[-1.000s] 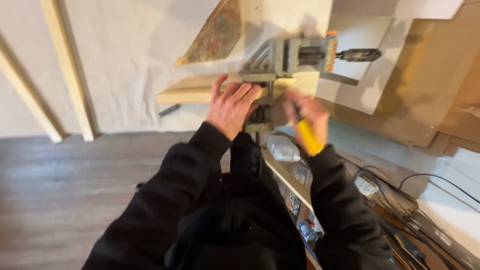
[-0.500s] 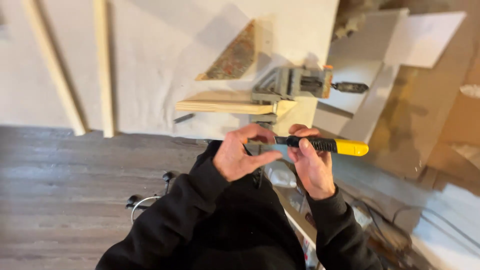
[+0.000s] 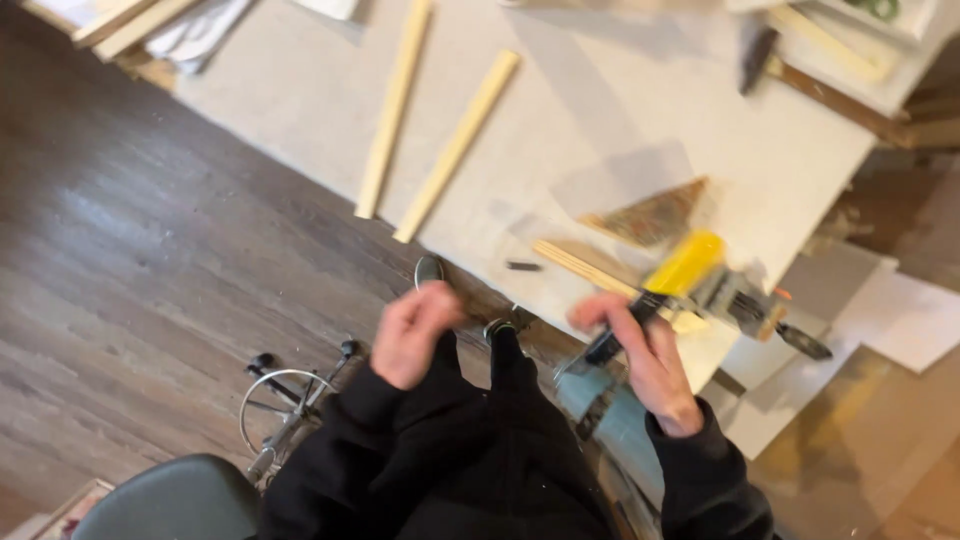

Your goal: The recorder is assembling wooden picture frame components by applying glue, using a miter clamp, hammering nails, and trimming edges.

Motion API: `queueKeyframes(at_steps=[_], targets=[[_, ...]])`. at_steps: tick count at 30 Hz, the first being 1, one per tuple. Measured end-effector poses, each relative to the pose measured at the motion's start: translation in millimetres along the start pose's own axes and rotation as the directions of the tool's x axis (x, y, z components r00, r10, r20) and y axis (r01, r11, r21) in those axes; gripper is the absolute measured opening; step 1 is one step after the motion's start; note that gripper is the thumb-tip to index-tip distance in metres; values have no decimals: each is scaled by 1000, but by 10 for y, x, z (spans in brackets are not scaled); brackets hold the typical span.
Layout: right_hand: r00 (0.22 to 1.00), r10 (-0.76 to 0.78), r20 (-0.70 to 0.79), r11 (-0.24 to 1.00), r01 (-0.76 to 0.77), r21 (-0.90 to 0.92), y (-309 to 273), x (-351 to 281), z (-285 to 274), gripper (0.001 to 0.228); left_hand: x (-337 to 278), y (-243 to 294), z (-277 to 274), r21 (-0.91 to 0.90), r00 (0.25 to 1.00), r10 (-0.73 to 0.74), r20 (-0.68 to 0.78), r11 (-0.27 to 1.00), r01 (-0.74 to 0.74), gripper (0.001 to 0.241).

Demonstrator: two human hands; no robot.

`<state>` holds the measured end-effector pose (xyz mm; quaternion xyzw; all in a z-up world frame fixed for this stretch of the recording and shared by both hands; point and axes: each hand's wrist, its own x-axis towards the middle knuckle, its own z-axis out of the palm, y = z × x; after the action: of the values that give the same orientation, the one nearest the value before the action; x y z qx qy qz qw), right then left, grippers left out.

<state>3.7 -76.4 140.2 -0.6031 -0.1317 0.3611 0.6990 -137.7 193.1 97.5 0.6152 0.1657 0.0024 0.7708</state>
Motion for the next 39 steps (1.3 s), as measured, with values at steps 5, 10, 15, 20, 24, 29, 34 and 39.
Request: queueKeyframes(at_steps=[5,10,15,20,24,29,34,39], targets=[[972,185,142,752,-47,-657,-398,1389,1211,46,-573,-984,-1373,-62,857,-95,-507,995,73,43],[844,45,534,394,476,-786,474,2826,2009,38,-562,-715,-1599,100,832,-45,-553,988,120,29],[734,25,678,-43,679,-733,1408,3795,2211,25,-304,-613,-1510,296,878,-24,-478,937,187,21],[793,-328,513,330,605,-725,467,3608,2326,59,633,-159,-1259,734,861,366,-354,679,13,34],[997,-28,-78,996,34,80,681,3671,1372,53,1614,-297,-1321,805,886,378,-267,594,-11,61],[982,131,-139,189,113,975,268,3895,871,73,2238,-449,-1296,872,960,108,-257,454,182,75],[982,171,-75,-187,107,976,-85,4043,884,83,1908,-629,-1468,903,961,157,-227,404,148,45],[992,115,51,-319,-12,948,127,4325,593,75,1232,-218,-1899,946,928,322,-189,312,85,53]])
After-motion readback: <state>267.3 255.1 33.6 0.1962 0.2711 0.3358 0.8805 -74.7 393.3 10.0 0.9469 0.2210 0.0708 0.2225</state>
